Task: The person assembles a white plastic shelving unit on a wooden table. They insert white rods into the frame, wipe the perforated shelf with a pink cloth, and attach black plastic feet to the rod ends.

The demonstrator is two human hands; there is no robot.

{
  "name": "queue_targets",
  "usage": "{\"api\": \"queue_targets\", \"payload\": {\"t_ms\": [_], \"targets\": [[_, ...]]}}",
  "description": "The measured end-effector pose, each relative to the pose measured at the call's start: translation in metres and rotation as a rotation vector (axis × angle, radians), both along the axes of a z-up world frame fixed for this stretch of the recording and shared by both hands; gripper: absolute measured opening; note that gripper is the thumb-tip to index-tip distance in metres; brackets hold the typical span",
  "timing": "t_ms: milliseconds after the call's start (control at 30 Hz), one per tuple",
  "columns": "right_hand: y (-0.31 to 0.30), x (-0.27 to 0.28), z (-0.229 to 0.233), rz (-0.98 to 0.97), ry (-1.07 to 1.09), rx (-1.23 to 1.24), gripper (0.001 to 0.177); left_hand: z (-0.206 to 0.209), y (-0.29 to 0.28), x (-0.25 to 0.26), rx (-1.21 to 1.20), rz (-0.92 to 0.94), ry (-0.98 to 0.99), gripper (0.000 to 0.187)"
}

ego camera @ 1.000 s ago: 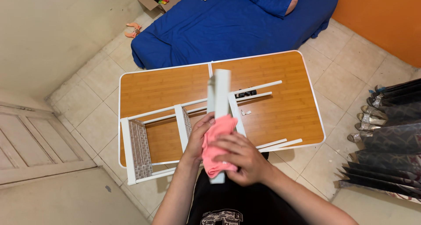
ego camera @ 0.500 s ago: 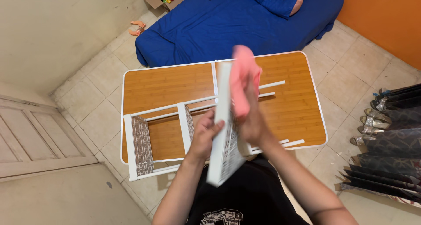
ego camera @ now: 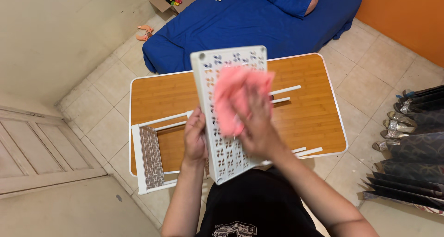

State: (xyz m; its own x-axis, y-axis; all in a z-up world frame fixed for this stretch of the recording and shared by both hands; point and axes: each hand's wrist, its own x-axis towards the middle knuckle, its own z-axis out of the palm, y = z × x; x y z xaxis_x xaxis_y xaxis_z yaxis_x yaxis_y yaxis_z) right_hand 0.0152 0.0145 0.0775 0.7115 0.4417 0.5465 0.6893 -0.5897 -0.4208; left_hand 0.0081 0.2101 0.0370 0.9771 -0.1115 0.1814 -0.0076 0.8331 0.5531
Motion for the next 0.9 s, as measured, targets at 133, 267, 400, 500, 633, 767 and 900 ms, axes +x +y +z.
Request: {"api": "queue_targets", "payload": {"t_ms": [133, 267, 400, 500, 633, 767, 900], "targets": [[-0.030, 0.041, -0.001, -0.046, 0.126, 0.319, 0.066, -0.016, 0.001, -0.008, -0.033, -0.018, -0.032, 0.047], [-0.031, 0.041, -0.020, 0.157, 0.625, 1.061, 0.044, -0.013, 0.008, 0.000, 0.025, 0.122, -0.016, 0.049], [-0.041, 0.019, -0.028, 0.123, 0.692, 1.274, 0.034, -0.006, 0.007, 0.009, 0.561, 0.329, 0.069, 0.054], [-0.043, 0.005, -0.024, -0.030, 0.582, 1.062, 0.028, -0.004, -0.003, 0.001, 0.777, 0.313, 0.006, 0.081], [-0.021, -0.028, -0.014, -0.001, 0.447, 0.760, 0.024, -0.012, -0.021, -0.008, 0.986, 0.321, -0.221, 0.135], [-0.004, -0.043, 0.013, 0.327, 0.588, 0.600, 0.025, -0.024, -0.021, -0.006, 0.683, 0.066, -0.068, 0.146], [0.009, -0.032, 0.049, 0.444, 0.673, 0.616, 0.032, -0.027, -0.025, -0.011, 0.386, -0.051, -0.045, 0.132]]}}
